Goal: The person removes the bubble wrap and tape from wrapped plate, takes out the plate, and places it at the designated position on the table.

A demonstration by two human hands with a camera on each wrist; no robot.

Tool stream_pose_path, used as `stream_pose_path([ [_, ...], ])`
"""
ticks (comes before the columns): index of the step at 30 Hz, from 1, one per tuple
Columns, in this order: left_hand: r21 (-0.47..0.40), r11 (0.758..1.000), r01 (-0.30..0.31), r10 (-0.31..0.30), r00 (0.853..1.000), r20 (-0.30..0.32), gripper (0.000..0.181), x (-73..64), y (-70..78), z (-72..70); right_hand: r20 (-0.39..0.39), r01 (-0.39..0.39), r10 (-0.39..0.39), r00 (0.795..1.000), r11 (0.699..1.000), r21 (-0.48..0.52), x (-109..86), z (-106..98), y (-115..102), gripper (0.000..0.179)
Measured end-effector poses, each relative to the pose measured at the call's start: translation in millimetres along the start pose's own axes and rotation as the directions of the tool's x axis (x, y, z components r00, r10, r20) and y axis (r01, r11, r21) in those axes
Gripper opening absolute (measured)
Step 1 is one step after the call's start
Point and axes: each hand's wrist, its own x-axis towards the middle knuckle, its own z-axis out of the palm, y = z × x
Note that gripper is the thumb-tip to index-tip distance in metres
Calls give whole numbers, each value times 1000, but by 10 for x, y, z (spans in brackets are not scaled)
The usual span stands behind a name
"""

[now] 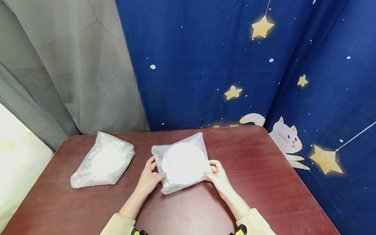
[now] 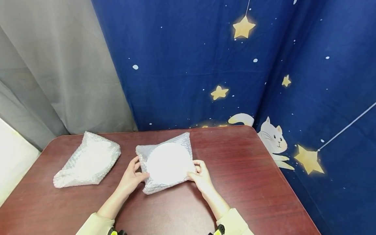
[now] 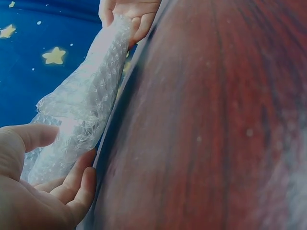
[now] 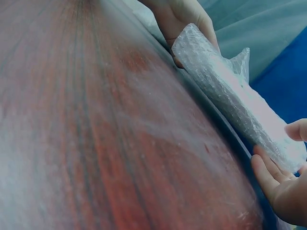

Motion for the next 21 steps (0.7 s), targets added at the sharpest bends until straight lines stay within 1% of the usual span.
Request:
stream_pose_path([
  [6,10,1000,-9,9,1000,-12,86,43,-60,17,-1,-5,5,1000,1000,17,35,-22,58,48],
  [9,-3,1000,-14,14,1000,-11,86,60,-78,16,9,5,-5,1000,1000,14,57,-25,76,47],
  [15,-28,999,20,-19,1000,19,88,100,-81,-6,21,21,-21,1000,1000,7,84,-28,83,47],
  [17,-43,998,34,-33,999,30,88,107,-59,-16,20,13,-14,1000,1000,9,87,-25,79,48],
  [21,-64,997,46,-43,998,48,86,51,99,-27,15,-15,15,1000,1000,19,87,-16,68,48],
])
